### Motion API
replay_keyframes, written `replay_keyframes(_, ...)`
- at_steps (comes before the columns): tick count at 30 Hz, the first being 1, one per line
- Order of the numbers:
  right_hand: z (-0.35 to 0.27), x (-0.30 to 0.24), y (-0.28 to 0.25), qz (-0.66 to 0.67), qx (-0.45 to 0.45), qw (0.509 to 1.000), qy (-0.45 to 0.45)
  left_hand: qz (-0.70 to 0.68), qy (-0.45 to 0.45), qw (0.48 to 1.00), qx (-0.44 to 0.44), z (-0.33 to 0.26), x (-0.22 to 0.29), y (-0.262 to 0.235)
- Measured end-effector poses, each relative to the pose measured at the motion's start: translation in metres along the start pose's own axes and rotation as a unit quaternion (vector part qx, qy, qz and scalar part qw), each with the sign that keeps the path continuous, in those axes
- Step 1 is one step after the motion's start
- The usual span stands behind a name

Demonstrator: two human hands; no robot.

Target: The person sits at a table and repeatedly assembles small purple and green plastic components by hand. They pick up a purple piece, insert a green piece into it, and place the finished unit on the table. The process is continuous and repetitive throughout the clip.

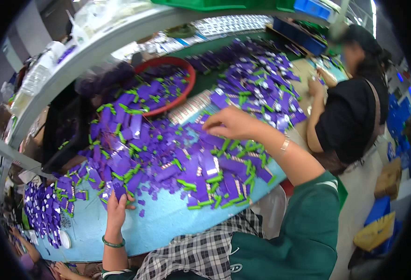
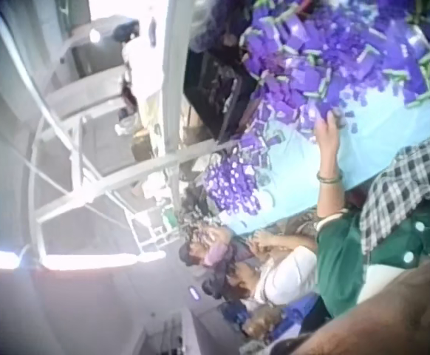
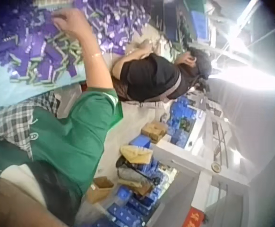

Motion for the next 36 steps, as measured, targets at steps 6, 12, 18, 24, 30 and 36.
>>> replay_keyframes(6,0.100,0.105,0.052,-0.387,-0.018,0.914,-0.116,-0.128,0.064,0.988,0.065,-0.040,0.040,-0.028)
replay_keyframes(12,0.105,0.120,0.078,-0.447,-0.039,0.870,-0.204,-0.255,0.022,0.967,-0.018,-0.060,0.025,-0.007)
replay_keyframes(18,0.099,0.060,0.038,-0.283,0.146,0.928,-0.191,-0.421,-0.056,0.902,-0.073,-0.052,0.008,0.046)
replay_keyframes(24,0.048,-0.113,0.079,-0.308,0.140,0.897,-0.283,-0.516,-0.070,0.839,-0.158,-0.050,0.006,0.079)
replay_keyframes(30,-0.010,-0.166,0.170,-0.285,0.079,0.920,-0.257,-0.460,-0.107,0.876,-0.098,-0.057,0.002,0.074)
replay_keyframes(36,0.001,-0.164,0.177,-0.144,0.164,0.963,-0.160,-0.367,-0.064,0.927,-0.035,-0.068,-0.014,0.067)
Point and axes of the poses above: each hand's wrist, its own z-axis towards the middle knuckle, its own y-axis out of the palm, x = y × z, the point moved 5 cm from there along z, towards the middle knuckle, and after that the axes turned 11 degrees about -y, right-handed, at the moved point
